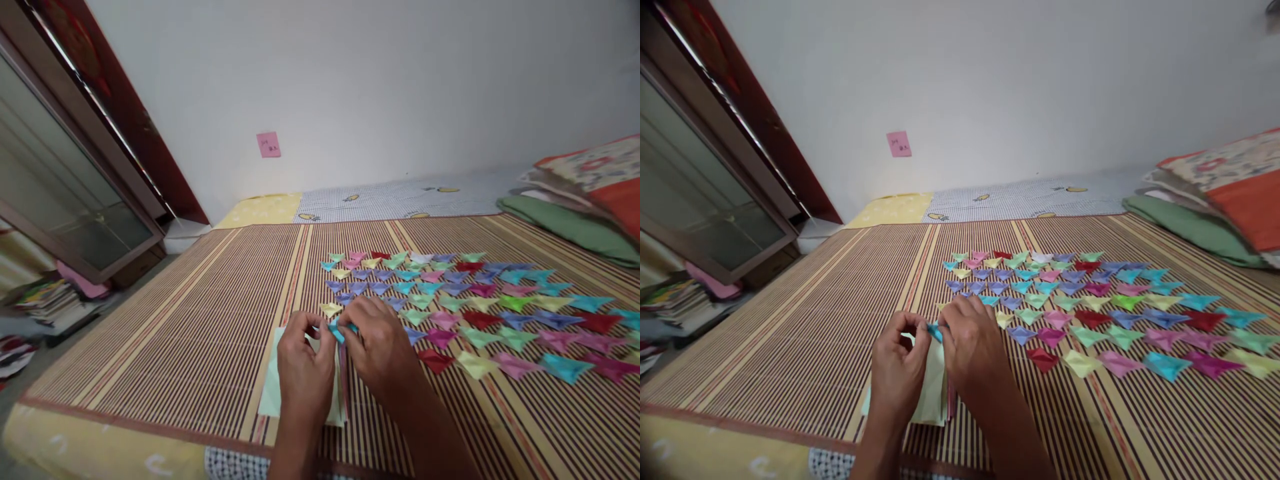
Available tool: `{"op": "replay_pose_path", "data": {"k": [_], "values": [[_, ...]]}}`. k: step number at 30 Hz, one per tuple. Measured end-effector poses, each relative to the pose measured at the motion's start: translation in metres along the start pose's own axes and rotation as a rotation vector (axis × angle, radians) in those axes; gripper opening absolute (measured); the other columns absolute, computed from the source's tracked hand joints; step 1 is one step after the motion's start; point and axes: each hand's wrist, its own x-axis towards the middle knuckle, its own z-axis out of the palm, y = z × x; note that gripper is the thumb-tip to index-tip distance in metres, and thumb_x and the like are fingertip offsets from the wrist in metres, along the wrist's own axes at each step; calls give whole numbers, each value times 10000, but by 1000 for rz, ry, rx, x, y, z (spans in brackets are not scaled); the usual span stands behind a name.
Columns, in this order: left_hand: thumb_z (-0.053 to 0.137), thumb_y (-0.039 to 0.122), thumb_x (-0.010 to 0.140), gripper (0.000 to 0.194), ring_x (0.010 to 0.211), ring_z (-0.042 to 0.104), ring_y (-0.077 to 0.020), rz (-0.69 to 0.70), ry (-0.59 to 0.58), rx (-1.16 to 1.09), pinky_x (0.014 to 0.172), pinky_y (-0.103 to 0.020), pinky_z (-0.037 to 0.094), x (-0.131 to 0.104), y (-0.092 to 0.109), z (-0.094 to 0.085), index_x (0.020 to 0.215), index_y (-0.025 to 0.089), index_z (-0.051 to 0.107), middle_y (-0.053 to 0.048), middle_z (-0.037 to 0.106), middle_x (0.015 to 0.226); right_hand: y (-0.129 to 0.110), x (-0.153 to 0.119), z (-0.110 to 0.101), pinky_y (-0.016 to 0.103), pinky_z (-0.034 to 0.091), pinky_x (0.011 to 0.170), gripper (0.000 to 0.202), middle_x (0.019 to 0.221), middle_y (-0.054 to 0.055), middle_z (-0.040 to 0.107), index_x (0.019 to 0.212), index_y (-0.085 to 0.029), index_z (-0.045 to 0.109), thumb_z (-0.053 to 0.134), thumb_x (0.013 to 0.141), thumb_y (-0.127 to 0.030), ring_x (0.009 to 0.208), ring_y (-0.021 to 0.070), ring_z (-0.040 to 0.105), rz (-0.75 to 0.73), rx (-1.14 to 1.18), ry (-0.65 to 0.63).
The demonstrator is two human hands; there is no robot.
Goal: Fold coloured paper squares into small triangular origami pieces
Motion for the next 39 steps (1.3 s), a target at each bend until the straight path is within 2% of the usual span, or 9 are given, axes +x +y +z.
{"op": "replay_pose_path", "data": {"k": [6,11,14,19,22,29,34,37,39], "values": [[578,159,801,96,636,568,-167,42,-18,53,626,-282,440,1,3,-1,726,216,566,14,579,692,0,0,1,375,358,741,214,845,58,607,785,-199,560,509,929,-49,840,257,498,-30,-89,14],[609,217,804,121,566,556,-159,-112,68,-101,552,-263,442,2,2,0,702,224,545,23,575,631,-5,2,0,403,397,778,183,954,107,618,818,-190,568,511,929,-57,894,276,505,-8,-63,18],[617,239,798,99,569,567,-165,-187,76,-202,548,-262,449,3,1,1,723,224,553,22,581,628,-6,2,0,414,405,787,198,972,116,627,814,-198,562,496,935,-55,911,285,510,-19,-50,13],[633,255,801,53,647,597,-180,-176,-10,-201,590,-272,462,5,0,-1,821,206,624,-7,645,726,-5,2,1,420,411,793,204,965,119,628,811,-200,550,480,928,-47,915,285,509,-49,-23,-11],[630,267,814,90,592,575,-172,-202,-63,-202,550,-267,432,5,-1,-1,750,209,605,3,624,665,-4,2,1,420,419,799,204,945,116,618,803,-196,535,481,920,-38,908,278,510,-66,12,-32],[615,311,862,146,559,560,-162,-234,32,-286,526,-273,468,3,-7,7,768,206,572,19,577,655,-6,2,5,431,438,818,219,924,110,614,782,-205,502,481,924,-40,914,275,520,-58,76,-17],[651,423,921,238,842,661,-192,-243,-95,-489,740,-294,526,7,-5,-3,936,185,652,-49,690,909,-1,3,1,439,452,833,211,932,98,623,780,-202,531,525,893,-24,930,278,536,-15,105,-19],[629,483,949,302,952,682,-214,-304,-183,-656,808,-317,529,11,-12,-12,975,185,673,-89,714,1058,1,3,-6,430,461,845,215,971,85,633,797,-200,570,545,875,-1,966,275,551,-6,156,-72],[666,450,936,280,1019,678,-231,-313,-290,-737,846,-324,521,12,-19,-17,1011,182,693,-106,719,1088,1,1,-11,423,464,859,216,1011,71,637,808,-205,597,554,886,-9,990,263,562,-20,209,-116]]}}
